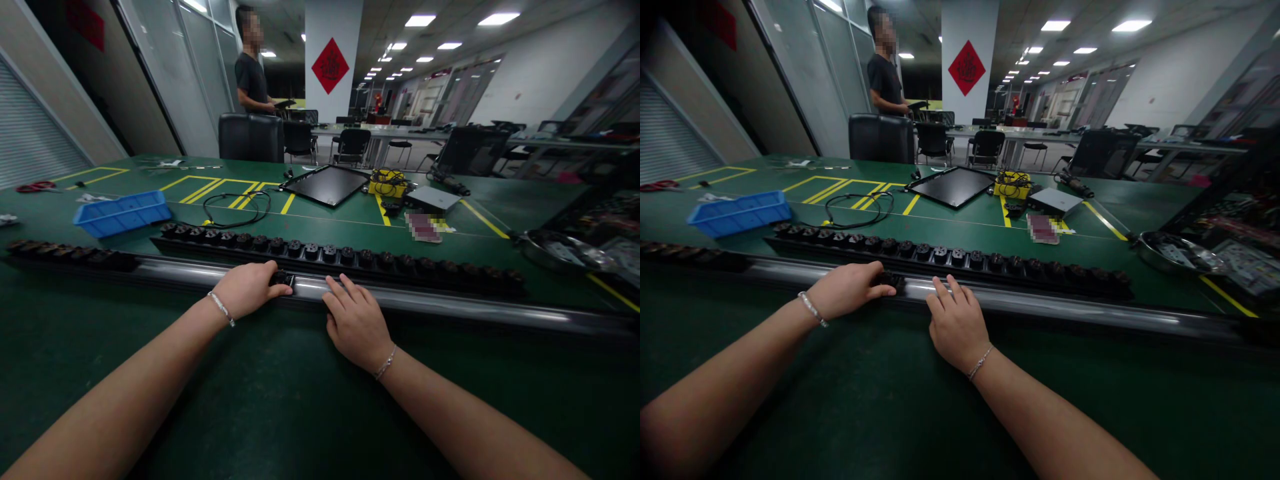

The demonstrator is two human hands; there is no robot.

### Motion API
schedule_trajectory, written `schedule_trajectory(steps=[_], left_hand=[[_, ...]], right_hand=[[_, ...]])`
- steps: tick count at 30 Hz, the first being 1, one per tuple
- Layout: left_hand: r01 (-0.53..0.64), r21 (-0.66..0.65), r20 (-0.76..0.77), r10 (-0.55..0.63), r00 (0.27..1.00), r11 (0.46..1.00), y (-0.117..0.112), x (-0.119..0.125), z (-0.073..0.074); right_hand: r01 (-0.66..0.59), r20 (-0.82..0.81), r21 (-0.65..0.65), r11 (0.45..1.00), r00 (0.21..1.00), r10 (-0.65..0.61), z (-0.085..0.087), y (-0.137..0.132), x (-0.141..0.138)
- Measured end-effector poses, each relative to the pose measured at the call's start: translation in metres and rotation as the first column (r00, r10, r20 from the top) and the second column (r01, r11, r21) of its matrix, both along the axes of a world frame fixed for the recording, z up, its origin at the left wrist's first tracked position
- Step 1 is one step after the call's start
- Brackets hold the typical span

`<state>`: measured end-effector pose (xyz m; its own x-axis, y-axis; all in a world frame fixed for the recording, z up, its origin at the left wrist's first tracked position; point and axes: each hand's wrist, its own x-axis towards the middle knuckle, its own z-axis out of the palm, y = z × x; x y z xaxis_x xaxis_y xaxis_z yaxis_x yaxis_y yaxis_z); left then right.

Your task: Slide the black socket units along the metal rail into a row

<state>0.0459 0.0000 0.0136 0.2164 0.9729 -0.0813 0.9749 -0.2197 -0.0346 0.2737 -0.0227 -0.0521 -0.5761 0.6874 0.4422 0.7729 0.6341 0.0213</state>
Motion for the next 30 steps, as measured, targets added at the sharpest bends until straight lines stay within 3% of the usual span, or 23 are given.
schedule_trajectory(steps=[7, 13, 16, 21, 30], left_hand=[[0.116, 0.017, -0.091, -0.114, 0.989, 0.993, -0.016, -0.016, 0.001], [0.155, -0.092, -0.121, -0.165, 0.979, 0.984, -0.027, 0.003, -0.011], [0.172, -0.039, -0.132, -0.176, 0.975, 0.984, -0.027, 0.010, -0.017], [0.330, 0.084, -0.084, -0.323, 0.943, 0.940, -0.023, 0.019, -0.030], [0.353, 0.193, -0.076, -0.345, 0.936, 0.915, -0.017, 0.027, -0.035]], right_hand=[[0.000, 0.004, -0.004, 1.000, 1.000, 0.000, 0.000, 0.001, 0.001], [-0.004, -0.001, -0.001, 1.000, 1.000, 0.004, -0.002, 0.000, 0.001], [-0.006, -0.006, -0.004, 1.000, 1.000, 0.006, -0.003, 0.000, 0.000], [-0.006, -0.030, -0.012, 1.000, 1.000, 0.005, -0.004, 0.001, 0.000], [-0.012, 0.003, -0.050, 0.999, 1.000, 0.012, -0.001, -0.002, 0.002]])
